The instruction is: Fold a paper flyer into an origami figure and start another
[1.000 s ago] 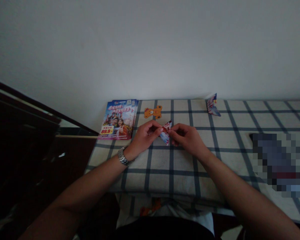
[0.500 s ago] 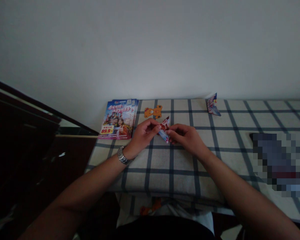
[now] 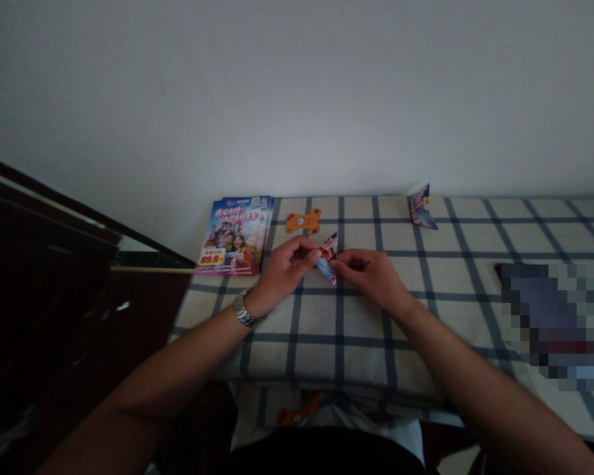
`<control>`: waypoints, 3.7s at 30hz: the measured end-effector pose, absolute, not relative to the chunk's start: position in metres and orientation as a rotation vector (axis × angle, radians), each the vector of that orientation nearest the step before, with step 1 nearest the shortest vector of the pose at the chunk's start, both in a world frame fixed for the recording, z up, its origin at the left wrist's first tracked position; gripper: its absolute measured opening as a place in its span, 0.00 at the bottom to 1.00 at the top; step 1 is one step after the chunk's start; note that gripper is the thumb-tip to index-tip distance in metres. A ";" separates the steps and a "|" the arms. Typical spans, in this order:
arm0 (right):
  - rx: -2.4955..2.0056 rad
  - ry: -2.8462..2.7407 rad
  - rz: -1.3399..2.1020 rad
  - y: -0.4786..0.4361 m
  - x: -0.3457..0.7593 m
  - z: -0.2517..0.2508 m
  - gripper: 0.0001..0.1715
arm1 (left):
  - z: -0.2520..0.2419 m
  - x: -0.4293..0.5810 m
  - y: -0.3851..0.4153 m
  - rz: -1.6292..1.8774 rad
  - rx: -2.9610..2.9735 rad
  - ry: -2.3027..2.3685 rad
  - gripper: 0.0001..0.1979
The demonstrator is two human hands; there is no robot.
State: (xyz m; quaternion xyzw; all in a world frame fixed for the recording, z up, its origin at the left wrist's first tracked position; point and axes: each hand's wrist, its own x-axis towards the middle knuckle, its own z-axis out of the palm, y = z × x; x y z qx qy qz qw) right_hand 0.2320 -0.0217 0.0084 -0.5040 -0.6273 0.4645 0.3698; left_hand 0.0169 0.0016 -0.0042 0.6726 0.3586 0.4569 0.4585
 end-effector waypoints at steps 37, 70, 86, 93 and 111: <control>-1.294 -1.752 1.232 -0.021 0.236 0.007 0.25 | -0.006 0.015 0.004 1.128 1.666 0.907 0.16; -1.254 -1.552 1.541 -0.022 0.232 0.004 0.25 | -0.012 0.014 0.010 1.126 1.631 0.898 0.15; -1.210 -1.636 1.595 -0.023 0.236 -0.003 0.25 | -0.008 0.016 0.009 1.167 1.652 0.832 0.14; -1.171 -1.730 1.220 -0.022 0.237 0.002 0.20 | -0.007 0.012 0.008 1.204 1.704 0.890 0.13; -1.176 -1.495 1.176 -0.019 0.234 0.003 0.20 | -0.004 0.010 0.004 1.099 2.121 0.847 0.07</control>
